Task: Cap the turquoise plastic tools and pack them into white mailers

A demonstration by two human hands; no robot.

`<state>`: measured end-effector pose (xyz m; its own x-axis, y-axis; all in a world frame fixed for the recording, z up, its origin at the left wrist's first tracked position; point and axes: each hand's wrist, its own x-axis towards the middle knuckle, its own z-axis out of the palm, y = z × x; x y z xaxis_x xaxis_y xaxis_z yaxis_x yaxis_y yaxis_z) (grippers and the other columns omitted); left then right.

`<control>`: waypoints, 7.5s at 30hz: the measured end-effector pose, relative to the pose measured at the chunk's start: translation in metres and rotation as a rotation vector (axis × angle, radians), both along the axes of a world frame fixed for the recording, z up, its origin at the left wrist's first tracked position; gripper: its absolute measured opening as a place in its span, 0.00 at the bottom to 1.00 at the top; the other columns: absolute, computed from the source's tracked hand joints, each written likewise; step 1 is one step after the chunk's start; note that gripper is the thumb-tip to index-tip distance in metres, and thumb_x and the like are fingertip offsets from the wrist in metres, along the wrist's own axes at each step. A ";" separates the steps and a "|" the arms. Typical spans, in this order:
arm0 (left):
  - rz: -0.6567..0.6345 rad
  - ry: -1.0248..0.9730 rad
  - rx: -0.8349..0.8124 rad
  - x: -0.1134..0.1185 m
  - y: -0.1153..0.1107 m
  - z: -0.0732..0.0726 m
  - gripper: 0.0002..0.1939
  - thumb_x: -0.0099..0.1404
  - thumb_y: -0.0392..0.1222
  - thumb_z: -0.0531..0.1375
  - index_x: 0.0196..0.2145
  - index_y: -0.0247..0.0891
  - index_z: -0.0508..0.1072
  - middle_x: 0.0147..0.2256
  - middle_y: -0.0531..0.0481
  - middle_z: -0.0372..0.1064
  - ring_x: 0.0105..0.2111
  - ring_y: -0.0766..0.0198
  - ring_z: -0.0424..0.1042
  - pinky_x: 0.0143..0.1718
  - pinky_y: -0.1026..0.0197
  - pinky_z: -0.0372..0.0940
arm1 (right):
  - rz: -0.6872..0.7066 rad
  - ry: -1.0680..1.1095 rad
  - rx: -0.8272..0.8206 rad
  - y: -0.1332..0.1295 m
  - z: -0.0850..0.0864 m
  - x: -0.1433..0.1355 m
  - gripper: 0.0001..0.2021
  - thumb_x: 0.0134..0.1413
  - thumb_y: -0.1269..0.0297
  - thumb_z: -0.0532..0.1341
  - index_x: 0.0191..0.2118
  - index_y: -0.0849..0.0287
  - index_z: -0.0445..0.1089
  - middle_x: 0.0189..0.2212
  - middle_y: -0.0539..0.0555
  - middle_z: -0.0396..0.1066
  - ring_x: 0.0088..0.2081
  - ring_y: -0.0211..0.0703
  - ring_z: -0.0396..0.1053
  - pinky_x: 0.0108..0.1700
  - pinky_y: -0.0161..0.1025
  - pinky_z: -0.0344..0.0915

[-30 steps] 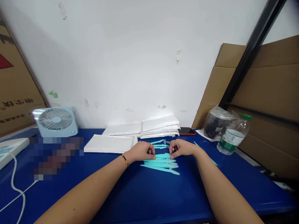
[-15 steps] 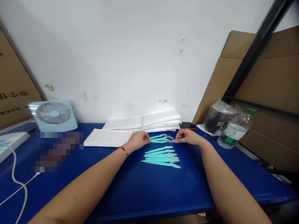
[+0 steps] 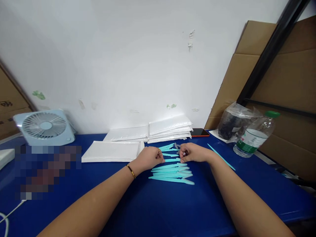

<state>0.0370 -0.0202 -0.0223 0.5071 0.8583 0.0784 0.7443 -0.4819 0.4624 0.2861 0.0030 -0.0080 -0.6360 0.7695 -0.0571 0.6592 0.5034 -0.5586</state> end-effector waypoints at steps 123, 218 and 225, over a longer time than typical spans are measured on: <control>0.040 0.054 0.146 0.003 -0.005 0.018 0.14 0.53 0.51 0.60 0.34 0.42 0.73 0.34 0.51 0.71 0.33 0.63 0.69 0.31 0.65 0.58 | -0.291 0.071 0.235 0.009 0.004 0.009 0.11 0.43 0.56 0.62 0.25 0.61 0.72 0.21 0.50 0.68 0.23 0.35 0.61 0.24 0.31 0.53; 0.061 0.055 0.199 -0.007 0.012 -0.002 0.12 0.60 0.42 0.55 0.42 0.43 0.72 0.42 0.52 0.71 0.42 0.60 0.67 0.41 0.64 0.61 | -0.232 0.038 0.405 0.024 -0.023 0.001 0.09 0.44 0.66 0.63 0.36 0.56 0.74 0.35 0.53 0.73 0.36 0.43 0.69 0.37 0.36 0.63; 0.063 0.133 0.258 -0.010 0.018 -0.005 0.09 0.60 0.37 0.53 0.31 0.39 0.74 0.32 0.50 0.71 0.33 0.63 0.68 0.35 0.64 0.60 | -0.225 -0.017 0.363 0.024 -0.020 0.000 0.08 0.49 0.70 0.58 0.32 0.56 0.75 0.30 0.52 0.74 0.31 0.40 0.69 0.33 0.33 0.61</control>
